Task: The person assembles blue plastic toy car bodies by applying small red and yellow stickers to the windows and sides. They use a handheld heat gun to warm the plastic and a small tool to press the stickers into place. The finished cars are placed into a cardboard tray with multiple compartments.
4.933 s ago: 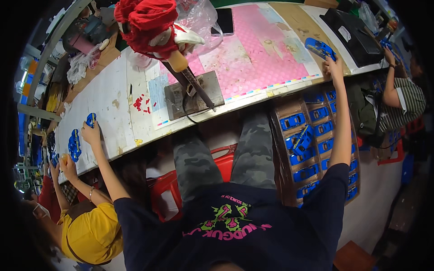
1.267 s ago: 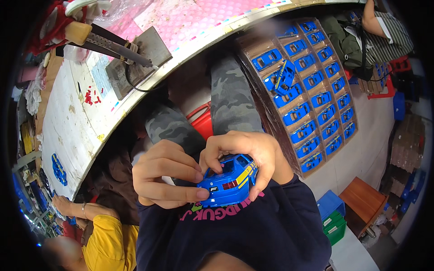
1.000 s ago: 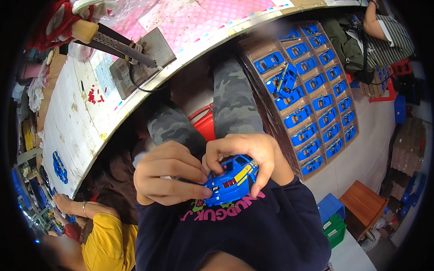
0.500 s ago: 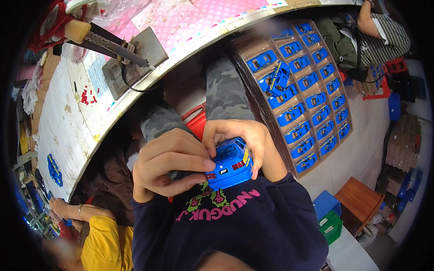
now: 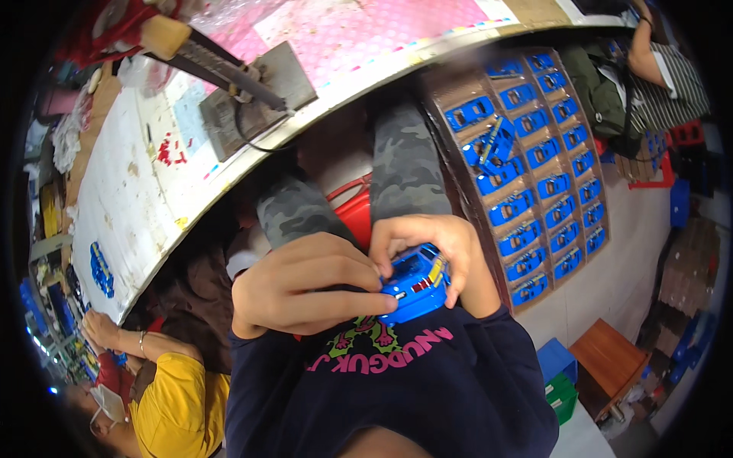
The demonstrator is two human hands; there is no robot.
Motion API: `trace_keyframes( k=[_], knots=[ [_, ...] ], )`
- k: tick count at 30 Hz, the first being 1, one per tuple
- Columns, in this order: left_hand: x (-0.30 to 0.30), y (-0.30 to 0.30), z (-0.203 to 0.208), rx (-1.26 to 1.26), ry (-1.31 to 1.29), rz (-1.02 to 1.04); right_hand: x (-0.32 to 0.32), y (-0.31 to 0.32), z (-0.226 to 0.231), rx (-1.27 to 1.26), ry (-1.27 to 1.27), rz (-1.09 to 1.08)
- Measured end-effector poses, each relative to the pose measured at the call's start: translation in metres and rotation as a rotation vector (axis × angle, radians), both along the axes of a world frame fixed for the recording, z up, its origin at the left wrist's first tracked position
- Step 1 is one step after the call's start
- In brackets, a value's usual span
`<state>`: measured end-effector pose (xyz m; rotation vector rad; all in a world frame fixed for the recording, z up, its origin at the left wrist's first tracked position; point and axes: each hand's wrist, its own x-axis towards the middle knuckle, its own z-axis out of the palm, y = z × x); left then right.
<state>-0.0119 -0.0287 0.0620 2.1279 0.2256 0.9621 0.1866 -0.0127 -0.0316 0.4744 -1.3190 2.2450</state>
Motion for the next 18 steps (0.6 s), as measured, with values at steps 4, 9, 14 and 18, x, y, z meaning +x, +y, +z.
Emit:
trace_keyframes(
  k=[4, 9, 14, 18],
  knots=[
    [-0.006, -0.011, 0.008, 0.135, 0.136, 0.080, -0.005, 0.001, -0.007, -0.007, 0.019, 0.069],
    [-0.014, -0.016, 0.011, 0.047, 0.227, -0.028, -0.010, -0.002, -0.004, -0.012, -0.047, 0.182],
    [-0.025, -0.019, 0.003, -0.171, 0.249, -0.121, -0.019, -0.007, -0.009, -0.044, -0.061, 0.212],
    [-0.056, 0.000, 0.003, -0.247, 0.139, 0.139, -0.020, -0.012, -0.011, -0.133, -0.024, 0.215]
  ],
)
